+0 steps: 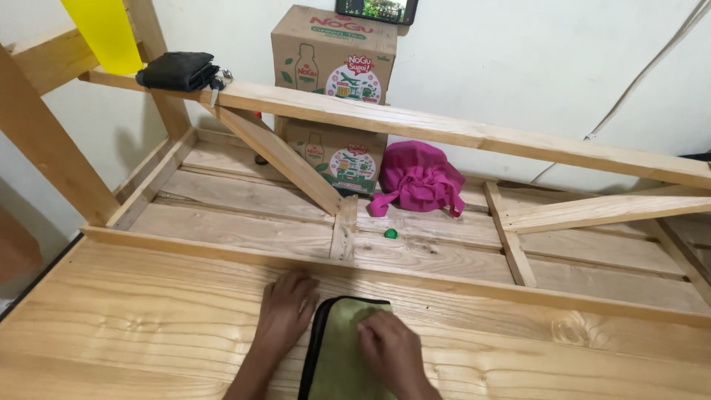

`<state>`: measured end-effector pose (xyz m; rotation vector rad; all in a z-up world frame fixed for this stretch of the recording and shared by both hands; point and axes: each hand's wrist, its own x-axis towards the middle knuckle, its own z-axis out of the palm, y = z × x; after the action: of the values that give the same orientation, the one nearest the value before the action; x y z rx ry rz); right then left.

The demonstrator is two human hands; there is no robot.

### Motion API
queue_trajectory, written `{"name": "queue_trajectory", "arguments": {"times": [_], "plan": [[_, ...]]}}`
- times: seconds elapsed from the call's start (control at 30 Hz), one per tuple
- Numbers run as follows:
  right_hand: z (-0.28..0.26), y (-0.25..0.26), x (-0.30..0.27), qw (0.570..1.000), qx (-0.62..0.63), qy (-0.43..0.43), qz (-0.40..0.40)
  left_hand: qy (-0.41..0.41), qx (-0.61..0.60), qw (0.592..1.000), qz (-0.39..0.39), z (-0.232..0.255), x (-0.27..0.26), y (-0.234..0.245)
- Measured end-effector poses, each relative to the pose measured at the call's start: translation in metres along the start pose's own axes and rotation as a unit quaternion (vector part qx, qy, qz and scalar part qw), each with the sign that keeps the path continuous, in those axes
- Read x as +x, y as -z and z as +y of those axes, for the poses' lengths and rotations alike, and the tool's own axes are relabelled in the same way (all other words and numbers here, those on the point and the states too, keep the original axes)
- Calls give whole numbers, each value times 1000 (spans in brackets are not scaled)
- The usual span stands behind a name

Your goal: Wiping a wooden furniture structure with a cleaning cloth.

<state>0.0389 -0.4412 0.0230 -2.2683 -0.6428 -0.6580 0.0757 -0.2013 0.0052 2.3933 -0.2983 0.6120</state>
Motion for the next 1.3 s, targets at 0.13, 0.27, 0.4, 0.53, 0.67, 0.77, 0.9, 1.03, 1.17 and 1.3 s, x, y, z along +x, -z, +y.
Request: {"name": "queue_trajectory", "arguments": {"times": [0.13, 0.27, 0.4, 0.53, 0.67, 0.77, 0.9, 1.03, 1.17, 1.3], "plan": [[-25, -7, -1, 990, -55, -83, -97, -12, 20, 1000, -8, 9, -3, 2], [-35, 3, 15, 955, -133, -180, -194, -9, 19, 1000, 0, 10, -2, 4], [-20, -4, 8, 967, -115, -169, -153, 0, 23, 1000, -9, 10, -2, 6], [-7, -24, -10, 966, -158, -113, -173, 3, 23, 1000, -15, 10, -1, 7], [-5, -16, -9, 961, -122, -143, -204, 1, 18, 1000, -5, 12, -2, 7], [-2, -13, -6, 961, -126, -146, -199, -4, 17, 1000, -1, 12, -3, 9], [-8, -11, -4, 963, -182, -85, -182, -4, 3, 1000, 8, 13, -4, 10], [-14, -7, -1, 961, -179, -79, -193, -11, 4, 1000, 18, 11, -5, 10], [-21, 0, 4, 953, -159, -126, -226, -6, 6, 1000, 12, 8, -4, 7], [-14, -4, -3, 955, -164, -112, -221, 2, 4, 1000, 3, 10, -6, 9]]}}
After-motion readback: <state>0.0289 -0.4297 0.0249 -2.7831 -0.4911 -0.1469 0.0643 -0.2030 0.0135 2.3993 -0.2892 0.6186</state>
